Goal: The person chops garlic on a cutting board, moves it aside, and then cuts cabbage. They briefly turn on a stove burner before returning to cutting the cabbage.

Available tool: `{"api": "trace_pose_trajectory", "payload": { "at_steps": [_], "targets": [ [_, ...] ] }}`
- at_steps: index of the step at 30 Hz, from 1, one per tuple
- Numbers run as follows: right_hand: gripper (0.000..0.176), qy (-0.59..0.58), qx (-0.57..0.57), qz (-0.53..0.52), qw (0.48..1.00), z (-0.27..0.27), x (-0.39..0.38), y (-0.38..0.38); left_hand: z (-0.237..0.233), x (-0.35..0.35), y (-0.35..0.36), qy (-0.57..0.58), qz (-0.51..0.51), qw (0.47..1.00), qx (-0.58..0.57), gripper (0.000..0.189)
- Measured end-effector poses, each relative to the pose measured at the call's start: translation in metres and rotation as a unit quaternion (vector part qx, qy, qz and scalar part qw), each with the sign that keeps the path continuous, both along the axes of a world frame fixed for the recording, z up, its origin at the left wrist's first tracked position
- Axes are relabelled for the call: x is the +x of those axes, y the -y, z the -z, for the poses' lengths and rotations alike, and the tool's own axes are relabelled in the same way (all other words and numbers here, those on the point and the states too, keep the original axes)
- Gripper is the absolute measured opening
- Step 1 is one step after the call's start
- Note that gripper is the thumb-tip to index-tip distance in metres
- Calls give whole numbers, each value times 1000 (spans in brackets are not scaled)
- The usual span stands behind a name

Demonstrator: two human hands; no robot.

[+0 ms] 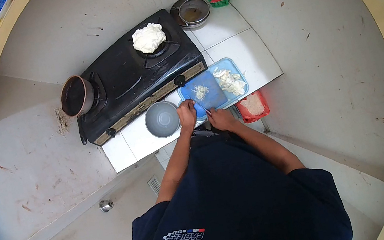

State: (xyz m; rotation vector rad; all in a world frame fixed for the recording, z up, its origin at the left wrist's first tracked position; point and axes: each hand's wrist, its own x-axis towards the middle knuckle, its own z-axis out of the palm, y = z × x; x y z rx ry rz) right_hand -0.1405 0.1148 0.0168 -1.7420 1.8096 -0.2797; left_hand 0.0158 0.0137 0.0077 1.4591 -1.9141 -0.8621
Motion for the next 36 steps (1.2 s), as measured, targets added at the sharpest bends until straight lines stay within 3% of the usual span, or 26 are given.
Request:
{"api": "trace_pose_trajectory", "payload": {
  "at_steps": [5, 13, 22, 31, 36],
  "targets": [
    [36, -15, 1, 6, 1000, 9, 5, 5, 2, -1, 1, 15, 5, 1000, 10, 10],
    [31, -34, -3, 14, 999, 8, 9, 13, 6, -1, -7, 23, 9, 998, -65, 8],
    [36, -49, -18, -6, 999, 20, -5, -2, 3, 0, -3, 1, -8, 1000, 14, 9],
    [31, -41, -19, 7, 999, 9, 7, 10, 9, 1, -2, 5, -5, 1000, 3, 10],
    [37, -18, 7, 38, 999, 6, -2, -3, 9, -2, -1, -16, -21, 1000, -14, 12]
  ]
}}
